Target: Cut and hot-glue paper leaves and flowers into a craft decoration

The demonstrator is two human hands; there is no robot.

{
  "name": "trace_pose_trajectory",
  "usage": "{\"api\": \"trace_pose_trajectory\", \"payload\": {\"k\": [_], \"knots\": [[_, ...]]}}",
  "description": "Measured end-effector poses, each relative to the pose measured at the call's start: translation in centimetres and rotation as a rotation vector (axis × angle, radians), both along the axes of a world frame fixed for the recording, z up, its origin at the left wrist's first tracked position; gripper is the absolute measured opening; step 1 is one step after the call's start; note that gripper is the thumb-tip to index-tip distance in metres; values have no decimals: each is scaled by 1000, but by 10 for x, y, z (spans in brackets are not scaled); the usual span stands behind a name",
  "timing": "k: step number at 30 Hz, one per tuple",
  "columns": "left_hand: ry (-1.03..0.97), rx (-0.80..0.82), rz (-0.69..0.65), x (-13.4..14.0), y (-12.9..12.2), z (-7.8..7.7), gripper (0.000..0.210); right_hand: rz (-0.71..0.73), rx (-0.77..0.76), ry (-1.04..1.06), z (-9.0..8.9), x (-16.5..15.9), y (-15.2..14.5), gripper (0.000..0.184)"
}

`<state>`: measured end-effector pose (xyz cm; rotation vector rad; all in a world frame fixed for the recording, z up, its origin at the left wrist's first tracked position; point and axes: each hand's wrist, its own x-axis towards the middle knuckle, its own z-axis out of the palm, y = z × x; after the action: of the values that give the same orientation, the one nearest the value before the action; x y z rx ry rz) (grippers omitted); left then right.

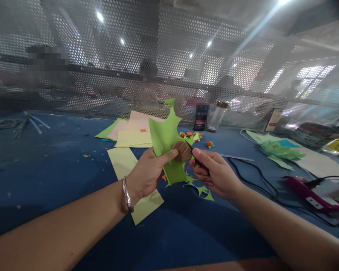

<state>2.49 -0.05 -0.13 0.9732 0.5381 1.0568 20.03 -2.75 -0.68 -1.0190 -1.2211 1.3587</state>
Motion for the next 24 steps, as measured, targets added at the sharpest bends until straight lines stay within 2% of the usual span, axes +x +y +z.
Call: {"api": "trace_pose_trajectory", "payload": {"k": [15, 19, 24], "knots": [[-55, -24, -61, 2, 0, -7, 30, -19, 21, 27, 3, -1, 1, 47], [-50, -9, -47, 2, 0, -6, 25, -10, 21, 15, 2, 0, 1, 46], [24, 39, 10, -1, 2, -4, 37, 3, 53, -32, 1, 4, 1, 47]]}}
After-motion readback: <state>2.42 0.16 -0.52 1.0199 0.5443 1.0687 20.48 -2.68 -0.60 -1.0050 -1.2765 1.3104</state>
